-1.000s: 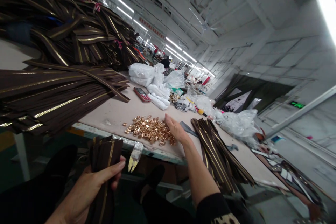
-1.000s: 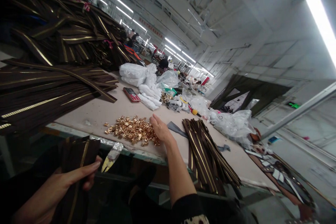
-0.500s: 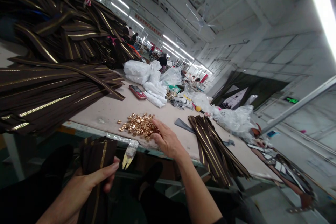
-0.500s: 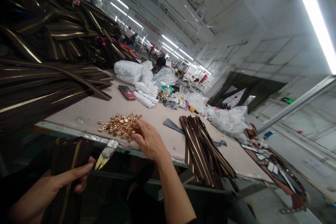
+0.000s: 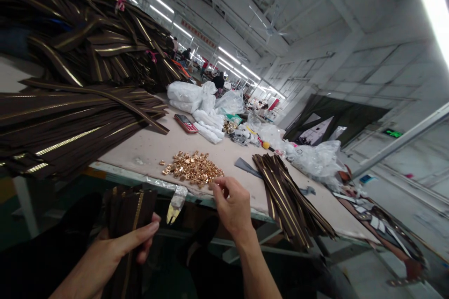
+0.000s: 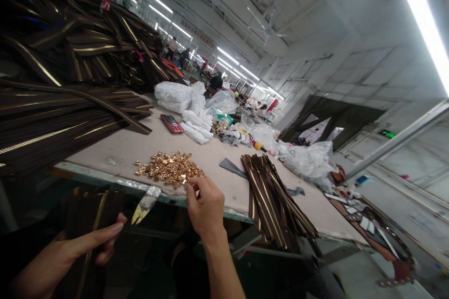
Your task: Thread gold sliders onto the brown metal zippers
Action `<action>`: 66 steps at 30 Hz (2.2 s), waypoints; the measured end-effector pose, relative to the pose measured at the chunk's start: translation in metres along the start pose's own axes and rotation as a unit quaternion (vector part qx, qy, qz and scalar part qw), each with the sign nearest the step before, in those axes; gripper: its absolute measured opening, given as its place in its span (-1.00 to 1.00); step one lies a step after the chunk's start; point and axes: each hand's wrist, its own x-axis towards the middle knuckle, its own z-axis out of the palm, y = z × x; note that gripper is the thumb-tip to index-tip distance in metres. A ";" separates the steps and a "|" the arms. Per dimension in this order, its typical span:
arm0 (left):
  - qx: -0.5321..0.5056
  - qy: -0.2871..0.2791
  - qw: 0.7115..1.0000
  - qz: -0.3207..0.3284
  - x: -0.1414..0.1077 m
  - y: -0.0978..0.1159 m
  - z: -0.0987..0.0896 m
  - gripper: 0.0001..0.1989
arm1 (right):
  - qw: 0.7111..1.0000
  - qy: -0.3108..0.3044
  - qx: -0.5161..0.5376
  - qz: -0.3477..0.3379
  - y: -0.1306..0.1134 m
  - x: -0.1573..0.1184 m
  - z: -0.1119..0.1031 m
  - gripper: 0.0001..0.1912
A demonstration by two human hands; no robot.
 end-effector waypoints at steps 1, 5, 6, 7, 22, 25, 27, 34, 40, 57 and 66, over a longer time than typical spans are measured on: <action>0.000 -0.013 1.000 -0.001 0.000 0.000 -0.001 -0.47 | 1.000 -0.008 -0.009 0.016 -0.007 -0.004 0.002 -0.91; 0.009 -0.032 0.999 -0.005 -0.004 0.002 0.001 -0.48 | 0.989 -0.046 -0.090 0.112 -0.029 -0.007 0.013 -0.87; 0.014 -0.029 0.999 -0.003 -0.005 0.004 0.002 -0.47 | 0.985 -0.052 -0.103 0.128 -0.032 -0.005 0.016 -0.86; 0.017 -0.025 1.000 0.000 -0.006 0.005 0.003 -0.45 | 0.983 -0.055 -0.107 0.136 -0.035 -0.003 0.019 -0.85; 0.031 -0.052 0.998 0.024 -0.007 0.003 0.000 -0.53 | 0.991 0.008 0.051 0.122 -0.021 -0.014 0.014 -0.93; 0.024 -0.055 0.998 0.010 -0.008 0.003 0.002 -0.49 | 0.989 0.015 0.100 0.110 -0.022 -0.018 0.012 -0.94; 0.013 -0.052 0.999 0.000 -0.009 0.003 0.003 -0.47 | 0.986 0.020 0.147 0.074 -0.027 -0.020 0.011 -0.91; 0.020 -0.034 0.999 -0.005 -0.017 0.013 0.007 -0.42 | 0.968 0.002 0.250 -0.033 -0.061 -0.042 0.011 -0.79; 0.027 -0.020 0.999 -0.001 -0.021 0.016 0.008 -0.42 | 0.970 0.008 0.223 -0.100 -0.071 -0.055 0.020 -0.82; 0.045 -0.035 0.998 0.006 -0.038 0.021 0.010 -0.61 | 0.912 0.010 0.365 0.188 -0.075 -0.047 0.036 -0.89; 0.117 -0.080 0.989 0.045 -0.042 0.015 0.006 -0.72 | 0.895 -0.037 0.404 0.186 -0.086 -0.052 0.022 -0.85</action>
